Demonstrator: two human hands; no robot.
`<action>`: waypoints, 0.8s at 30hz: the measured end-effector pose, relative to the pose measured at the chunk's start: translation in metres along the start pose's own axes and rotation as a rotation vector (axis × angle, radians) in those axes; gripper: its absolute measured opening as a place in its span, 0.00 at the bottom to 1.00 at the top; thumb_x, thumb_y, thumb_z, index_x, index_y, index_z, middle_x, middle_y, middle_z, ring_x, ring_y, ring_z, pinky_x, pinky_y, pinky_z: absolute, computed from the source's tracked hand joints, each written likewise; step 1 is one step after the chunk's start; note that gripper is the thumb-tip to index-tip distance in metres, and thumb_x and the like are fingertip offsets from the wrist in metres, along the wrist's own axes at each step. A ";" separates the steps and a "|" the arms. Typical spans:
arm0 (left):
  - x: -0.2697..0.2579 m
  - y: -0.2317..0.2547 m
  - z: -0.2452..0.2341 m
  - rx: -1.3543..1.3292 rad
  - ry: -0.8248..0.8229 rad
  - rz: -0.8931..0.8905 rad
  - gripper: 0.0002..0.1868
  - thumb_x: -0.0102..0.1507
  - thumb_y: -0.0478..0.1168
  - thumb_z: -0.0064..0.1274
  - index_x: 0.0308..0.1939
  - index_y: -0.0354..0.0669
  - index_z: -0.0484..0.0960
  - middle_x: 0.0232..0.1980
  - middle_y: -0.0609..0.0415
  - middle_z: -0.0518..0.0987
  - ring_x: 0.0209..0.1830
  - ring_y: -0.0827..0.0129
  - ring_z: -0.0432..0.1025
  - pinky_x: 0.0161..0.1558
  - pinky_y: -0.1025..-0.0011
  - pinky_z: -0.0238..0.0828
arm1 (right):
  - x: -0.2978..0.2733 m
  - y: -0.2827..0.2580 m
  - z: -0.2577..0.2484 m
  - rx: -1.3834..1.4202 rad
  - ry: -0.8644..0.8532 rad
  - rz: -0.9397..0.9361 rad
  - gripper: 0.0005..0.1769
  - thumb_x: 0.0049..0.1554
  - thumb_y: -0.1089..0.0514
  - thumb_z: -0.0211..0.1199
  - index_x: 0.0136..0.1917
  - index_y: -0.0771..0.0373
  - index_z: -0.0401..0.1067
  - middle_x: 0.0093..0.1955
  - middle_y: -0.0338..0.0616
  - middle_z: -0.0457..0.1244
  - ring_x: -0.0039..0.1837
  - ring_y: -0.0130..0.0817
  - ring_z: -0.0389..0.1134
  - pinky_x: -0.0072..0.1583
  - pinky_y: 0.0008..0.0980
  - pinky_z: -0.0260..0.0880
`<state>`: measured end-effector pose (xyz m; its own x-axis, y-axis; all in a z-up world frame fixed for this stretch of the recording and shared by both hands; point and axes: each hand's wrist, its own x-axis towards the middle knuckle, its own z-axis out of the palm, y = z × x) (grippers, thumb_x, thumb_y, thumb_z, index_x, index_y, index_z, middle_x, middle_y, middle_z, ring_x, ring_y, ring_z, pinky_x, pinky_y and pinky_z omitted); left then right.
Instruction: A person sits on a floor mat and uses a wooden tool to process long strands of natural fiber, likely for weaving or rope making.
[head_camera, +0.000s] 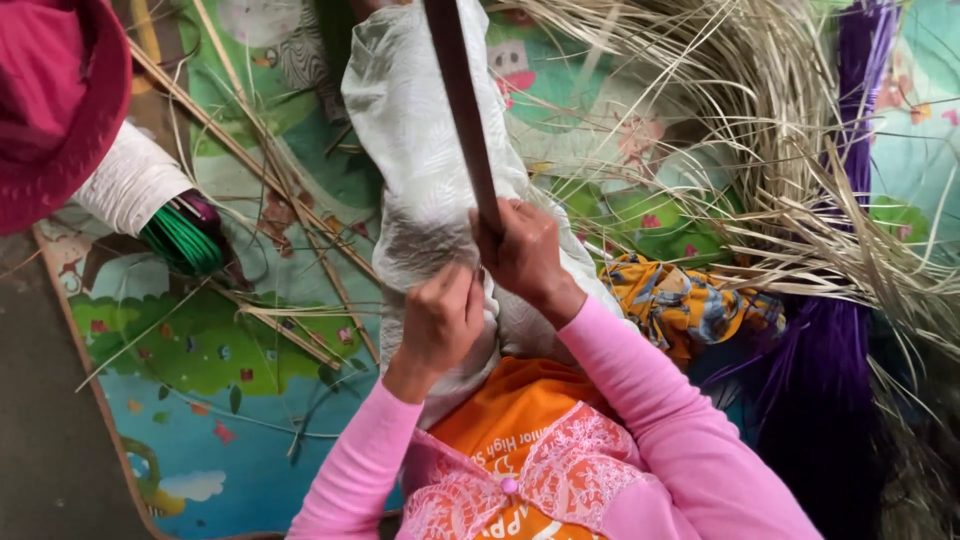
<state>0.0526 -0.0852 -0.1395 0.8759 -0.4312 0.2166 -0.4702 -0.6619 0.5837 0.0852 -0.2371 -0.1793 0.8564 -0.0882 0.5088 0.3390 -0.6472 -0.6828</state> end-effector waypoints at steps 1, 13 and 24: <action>-0.002 0.004 -0.004 -0.003 0.008 0.036 0.10 0.64 0.35 0.49 0.28 0.49 0.73 0.23 0.59 0.66 0.22 0.57 0.72 0.23 0.65 0.69 | -0.001 0.009 0.000 -0.084 0.026 -0.004 0.13 0.57 0.57 0.62 0.33 0.56 0.64 0.24 0.42 0.56 0.31 0.48 0.65 0.36 0.39 0.68; -0.061 0.039 -0.081 -0.391 -0.203 -0.093 0.03 0.60 0.28 0.52 0.31 0.37 0.76 0.27 0.53 0.75 0.19 0.63 0.66 0.25 0.67 0.65 | -0.007 0.166 -0.064 -0.630 0.114 0.185 0.08 0.61 0.56 0.63 0.40 0.58 0.73 0.26 0.38 0.59 0.26 0.36 0.55 0.31 0.39 0.54; -0.051 0.003 -0.065 -0.466 -0.173 -0.409 0.15 0.68 0.40 0.53 0.26 0.42 0.81 0.20 0.46 0.78 0.21 0.52 0.76 0.27 0.68 0.74 | 0.019 0.134 -0.087 0.033 0.015 0.609 0.23 0.67 0.49 0.61 0.29 0.48 0.74 0.26 0.34 0.65 0.30 0.27 0.65 0.42 0.27 0.66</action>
<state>0.0136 -0.0261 -0.0979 0.9261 -0.3186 -0.2022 0.0288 -0.4746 0.8797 0.1126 -0.3916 -0.2156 0.8946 -0.4460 0.0294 -0.1973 -0.4530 -0.8694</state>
